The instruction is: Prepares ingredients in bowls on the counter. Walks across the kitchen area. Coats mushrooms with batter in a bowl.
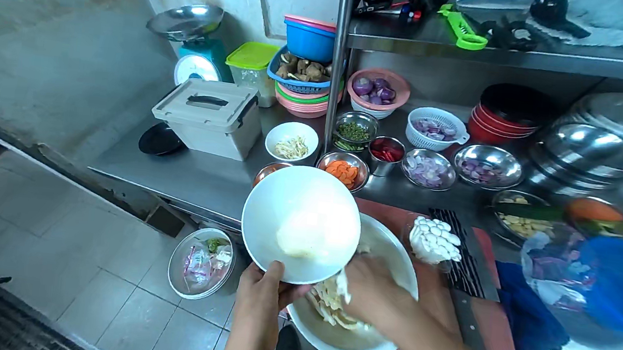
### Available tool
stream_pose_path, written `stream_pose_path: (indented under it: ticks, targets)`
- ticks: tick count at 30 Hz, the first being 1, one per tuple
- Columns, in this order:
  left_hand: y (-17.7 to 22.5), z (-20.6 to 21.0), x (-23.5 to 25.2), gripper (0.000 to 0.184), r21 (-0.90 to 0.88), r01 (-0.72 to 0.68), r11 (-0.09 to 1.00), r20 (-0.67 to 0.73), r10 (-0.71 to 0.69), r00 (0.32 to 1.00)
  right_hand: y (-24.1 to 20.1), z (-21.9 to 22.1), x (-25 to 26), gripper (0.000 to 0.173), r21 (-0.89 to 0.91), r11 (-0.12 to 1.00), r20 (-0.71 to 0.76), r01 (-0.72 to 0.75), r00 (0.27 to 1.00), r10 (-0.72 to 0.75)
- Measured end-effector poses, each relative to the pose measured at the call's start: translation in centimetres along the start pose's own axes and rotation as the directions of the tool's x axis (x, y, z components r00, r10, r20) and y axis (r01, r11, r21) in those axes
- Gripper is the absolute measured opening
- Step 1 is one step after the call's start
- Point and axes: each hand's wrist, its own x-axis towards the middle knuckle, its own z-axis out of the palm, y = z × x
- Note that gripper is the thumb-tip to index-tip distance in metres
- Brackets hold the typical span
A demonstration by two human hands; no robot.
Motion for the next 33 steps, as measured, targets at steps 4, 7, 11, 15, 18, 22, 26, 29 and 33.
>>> stream_pose_path:
  ticks: [4,7,11,15,18,22,26,29,33]
  targets:
    - [0.1,-0.1,1.1,0.017,0.038,-0.004,0.999,0.008,0.004,1.000,-0.4,2.0,-0.8,0.024,-0.086,0.977,-0.020,0.194,0.980,-0.196]
    - [0.7,-0.8,1.2,0.017,0.051,0.005,0.999,0.028,-0.006,1.000,4.5,2.4,0.3,0.028,-0.093,0.934,-0.139,0.344,0.925,-0.354]
    - [1.0,-0.7,1.0,0.018,0.070,0.012,0.998,0.030,-0.014,0.999,5.4,0.2,0.9,0.025,-0.150,0.963,-0.143,0.226,0.958,-0.247]
    - [0.8,0.1,1.2,0.019,0.030,0.016,0.999,0.016,-0.016,1.000,1.5,1.6,0.9,0.023,-0.162,0.942,-0.084,0.293,0.947,-0.309]
    - [1.7,-0.8,1.7,0.019,-0.006,0.074,0.997,0.030,-0.074,0.997,3.1,3.3,1.7,0.027,-0.185,0.900,-0.084,0.395,0.906,-0.415]
    - [3.3,-2.7,2.0,0.018,-0.003,0.125,0.992,0.052,-0.125,0.991,6.1,5.1,6.9,0.081,-0.141,0.873,-0.049,0.466,0.878,-0.476]
    - [5.1,-4.7,2.7,0.018,-0.044,0.133,0.990,0.065,-0.130,0.989,6.1,6.4,9.4,0.071,-0.136,0.875,-0.147,0.465,0.864,-0.482]
    - [6.1,-6.2,4.5,0.019,-0.069,0.097,0.993,0.036,-0.095,0.995,5.6,4.5,9.3,0.048,-0.098,0.912,-0.157,0.399,0.898,-0.410]
    - [6.4,-7.9,8.7,0.019,-0.077,0.031,0.997,-0.053,-0.035,0.998,5.2,0.6,8.3,0.035,-0.127,0.916,-0.086,0.380,0.916,-0.392]
